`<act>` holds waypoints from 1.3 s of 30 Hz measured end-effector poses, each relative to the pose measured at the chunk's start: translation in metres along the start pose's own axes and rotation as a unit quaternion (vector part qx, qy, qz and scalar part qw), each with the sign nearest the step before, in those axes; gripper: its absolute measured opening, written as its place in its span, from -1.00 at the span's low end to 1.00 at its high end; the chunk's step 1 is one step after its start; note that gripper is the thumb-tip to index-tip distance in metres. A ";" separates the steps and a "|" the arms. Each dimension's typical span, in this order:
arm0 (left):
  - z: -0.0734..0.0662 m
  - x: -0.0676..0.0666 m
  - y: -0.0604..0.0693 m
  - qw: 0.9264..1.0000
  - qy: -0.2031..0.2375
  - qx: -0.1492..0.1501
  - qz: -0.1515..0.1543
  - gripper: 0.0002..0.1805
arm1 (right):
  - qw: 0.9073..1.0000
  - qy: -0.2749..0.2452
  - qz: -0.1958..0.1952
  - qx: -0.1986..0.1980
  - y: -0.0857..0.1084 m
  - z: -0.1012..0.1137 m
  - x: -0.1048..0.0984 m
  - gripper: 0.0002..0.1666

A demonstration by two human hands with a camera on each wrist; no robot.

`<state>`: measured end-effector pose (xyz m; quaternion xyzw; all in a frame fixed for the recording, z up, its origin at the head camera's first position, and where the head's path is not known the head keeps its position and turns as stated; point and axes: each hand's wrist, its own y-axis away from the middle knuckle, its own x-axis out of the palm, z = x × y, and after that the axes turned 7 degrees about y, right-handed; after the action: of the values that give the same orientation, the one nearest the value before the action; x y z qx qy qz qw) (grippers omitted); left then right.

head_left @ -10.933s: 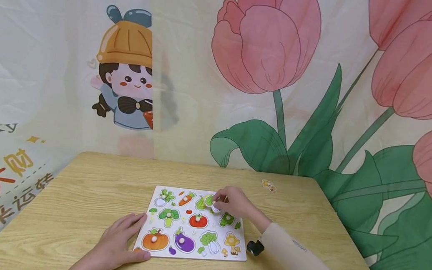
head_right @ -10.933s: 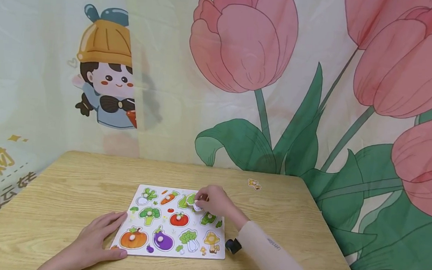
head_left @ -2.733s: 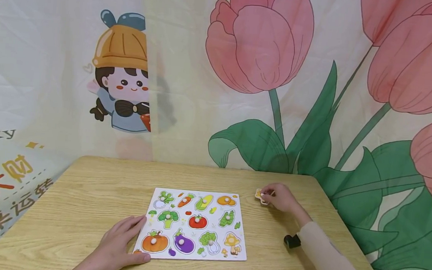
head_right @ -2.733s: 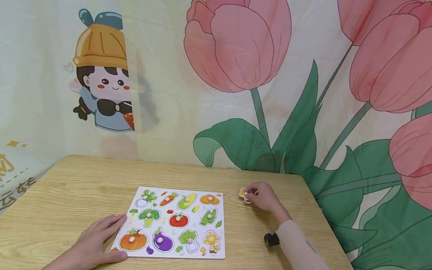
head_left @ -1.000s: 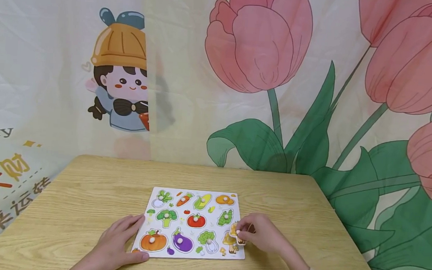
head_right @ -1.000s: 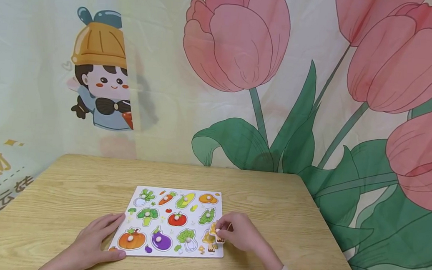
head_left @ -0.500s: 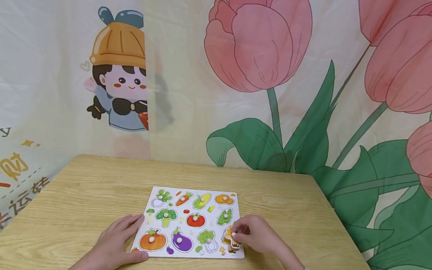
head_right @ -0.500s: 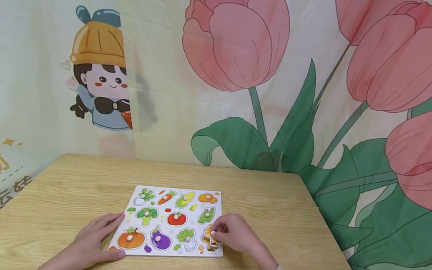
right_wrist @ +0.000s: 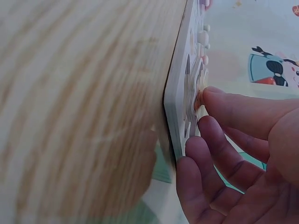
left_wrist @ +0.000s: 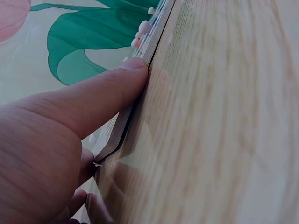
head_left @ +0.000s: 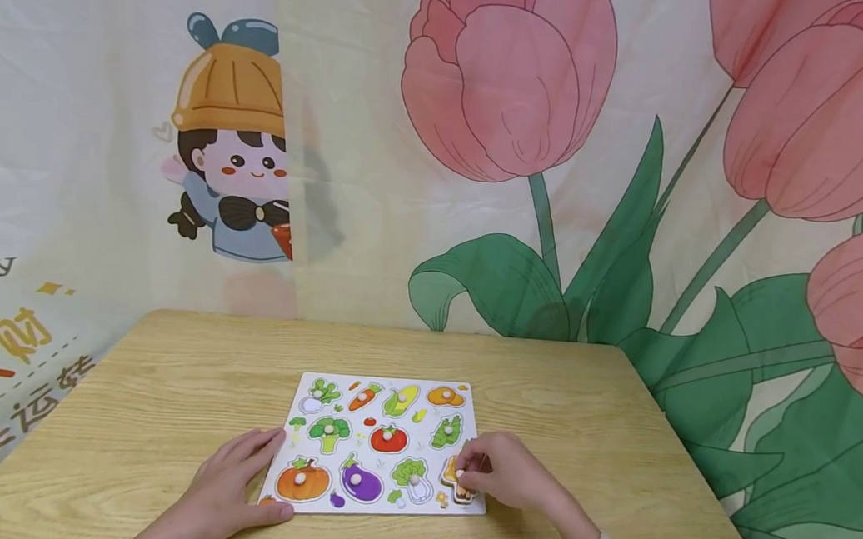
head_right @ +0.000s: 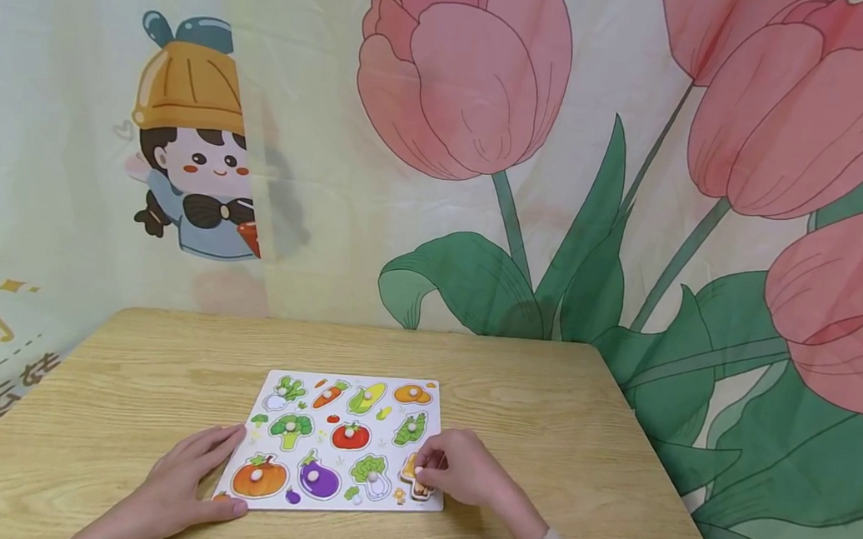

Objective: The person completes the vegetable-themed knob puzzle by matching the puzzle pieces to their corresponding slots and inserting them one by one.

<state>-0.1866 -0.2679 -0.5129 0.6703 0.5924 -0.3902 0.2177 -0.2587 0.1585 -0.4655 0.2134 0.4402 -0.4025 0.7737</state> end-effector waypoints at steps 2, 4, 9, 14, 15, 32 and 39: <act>0.000 0.000 0.000 1.000 0.002 -0.002 0.001 0.19 | 1.000 0.001 -0.002 -0.001 0.000 0.000 0.001 -0.88; 0.000 0.000 0.000 1.000 0.003 -0.003 0.001 0.19 | 1.000 0.001 -0.004 -0.001 0.000 0.000 0.002 -0.86; 0.000 0.000 0.001 1.000 0.005 0.002 -0.004 0.18 | 1.000 0.004 -0.005 -0.001 -0.001 0.000 0.003 -0.86; 0.000 -0.001 0.001 1.000 0.005 0.002 -0.005 0.19 | 1.000 0.002 0.000 0.004 -0.002 0.001 0.004 -0.90; -0.001 -0.001 0.001 1.000 0.004 0.002 -0.004 0.19 | 1.000 0.001 0.001 0.006 -0.002 0.001 0.004 -0.90; -0.002 -0.001 0.001 1.000 -0.002 0.007 -0.007 0.18 | 1.000 0.005 0.003 -0.003 -0.003 -0.001 0.007 -0.92; -0.002 -0.001 0.001 1.000 -0.001 0.004 -0.004 0.18 | 1.000 0.006 0.002 -0.007 -0.002 0.000 0.007 -0.92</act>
<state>-0.1856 -0.2675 -0.5111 0.6681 0.5935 -0.3943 0.2143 -0.2585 0.1542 -0.4712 0.2109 0.4476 -0.3967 0.7732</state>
